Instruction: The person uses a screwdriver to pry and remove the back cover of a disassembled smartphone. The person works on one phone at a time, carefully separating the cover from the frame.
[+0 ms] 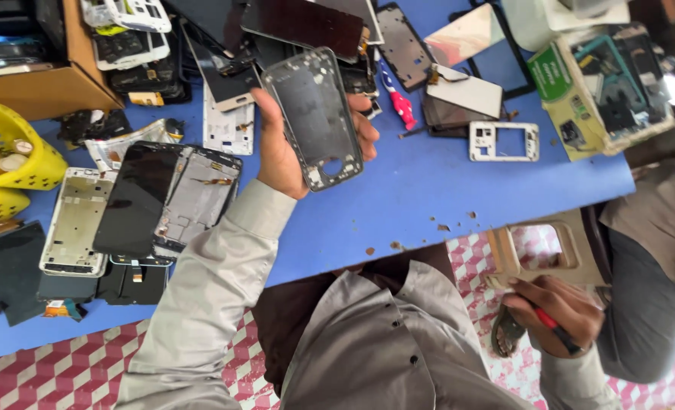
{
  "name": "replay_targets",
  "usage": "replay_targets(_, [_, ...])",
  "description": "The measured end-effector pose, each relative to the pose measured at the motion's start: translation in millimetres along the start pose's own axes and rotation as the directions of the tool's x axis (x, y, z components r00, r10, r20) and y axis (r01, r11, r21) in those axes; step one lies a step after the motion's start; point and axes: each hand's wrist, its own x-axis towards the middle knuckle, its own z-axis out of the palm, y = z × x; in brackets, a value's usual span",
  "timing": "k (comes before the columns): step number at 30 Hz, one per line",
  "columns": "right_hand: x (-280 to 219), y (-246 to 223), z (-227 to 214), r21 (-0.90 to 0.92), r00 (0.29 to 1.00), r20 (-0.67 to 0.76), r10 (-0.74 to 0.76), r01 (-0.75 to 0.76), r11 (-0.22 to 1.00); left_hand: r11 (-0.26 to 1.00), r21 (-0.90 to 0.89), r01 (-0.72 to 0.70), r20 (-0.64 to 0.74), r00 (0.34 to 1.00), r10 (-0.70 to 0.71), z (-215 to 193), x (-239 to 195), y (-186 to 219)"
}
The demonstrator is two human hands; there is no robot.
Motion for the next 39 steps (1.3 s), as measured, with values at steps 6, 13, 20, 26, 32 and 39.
replay_targets(6, [67.0, -7.6, 14.3, 0.102, 0.974, -0.056, -0.22, 0.224, 0.969, 0.997, -0.075, 0.015, -0.001, 1.0, -0.015, -12.3, 3.1, -3.1])
replay_targets(13, [177.5, -39.4, 73.4, 0.325, 0.825, 0.031, -0.565, 0.526, 0.786, 0.999, -0.029, 0.032, -0.13, 0.991, -0.035, -4.9, -0.5, 1.5])
replay_targets(20, [255.3, -28.2, 140.4, 0.307, 0.642, 0.014, -0.767, 0.727, 0.614, 0.965, 0.244, -0.101, -0.301, 0.938, 0.174, -2.2, 2.2, 11.3])
replay_targets(26, [264.8, -15.5, 168.6, 0.416, 0.603, 0.032, -0.797, 0.717, 0.559, 0.987, 0.102, -0.12, -0.323, 0.935, 0.147, -14.2, -6.9, 14.7])
replay_targets(32, [257.3, 0.7, 171.2, 0.483, 0.669, 0.08, -0.739, 0.622, 0.616, 0.996, -0.028, -0.09, -0.368, 0.927, 0.073, -15.5, -14.4, 10.1])
replay_targets(39, [251.3, 2.0, 178.5, 0.505, 0.695, 0.074, -0.715, 0.592, 0.628, 0.97, -0.188, -0.152, -0.43, 0.901, 0.058, -11.1, -26.1, 7.4])
